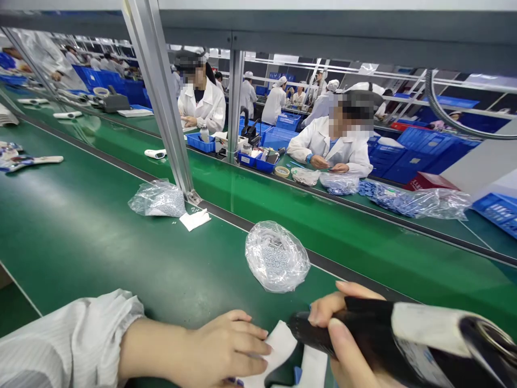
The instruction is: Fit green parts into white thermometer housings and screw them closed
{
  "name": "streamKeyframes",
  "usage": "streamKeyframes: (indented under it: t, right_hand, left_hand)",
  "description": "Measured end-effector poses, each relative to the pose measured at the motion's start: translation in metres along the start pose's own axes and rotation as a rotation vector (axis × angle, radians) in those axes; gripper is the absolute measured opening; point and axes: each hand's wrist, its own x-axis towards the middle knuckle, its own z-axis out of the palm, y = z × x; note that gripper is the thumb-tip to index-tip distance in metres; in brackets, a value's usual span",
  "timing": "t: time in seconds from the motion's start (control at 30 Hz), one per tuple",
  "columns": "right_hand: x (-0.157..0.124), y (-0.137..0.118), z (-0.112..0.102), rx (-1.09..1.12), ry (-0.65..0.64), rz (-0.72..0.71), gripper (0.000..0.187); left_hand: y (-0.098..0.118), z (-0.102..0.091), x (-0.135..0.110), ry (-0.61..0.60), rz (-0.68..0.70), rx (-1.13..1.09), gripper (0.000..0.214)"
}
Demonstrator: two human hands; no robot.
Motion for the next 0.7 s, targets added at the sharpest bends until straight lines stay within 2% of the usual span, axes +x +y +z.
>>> streamKeyframes:
  t: [0.17, 0.37, 0.6, 0.7]
  right_hand:
    - [0.011, -0.005, 0.012, -0.011, -0.025, 0.026, 0.033]
    - [0.009, 0.010, 0.016, -0.029, -0.096, 0.042, 0.032]
    - [0.006, 0.010, 0.021, 0.008, -0.170, 0.046, 0.021]
    - [0.007, 0.013, 0.020, 0.030, -0.218, 0.072, 0.020]
  left_hand:
    - [0.003, -0.001, 0.002, -0.056, 0.046, 0.058, 0.031]
    - [0.004, 0.001, 0.001, -0.088, 0.032, 0.064, 0.032]
    - [0.012, -0.016, 0.003, -0.151, 0.023, 0.061, 0.033]
    - [0.013, -0.016, 0.004, -0.150, 0.007, 0.065, 0.030]
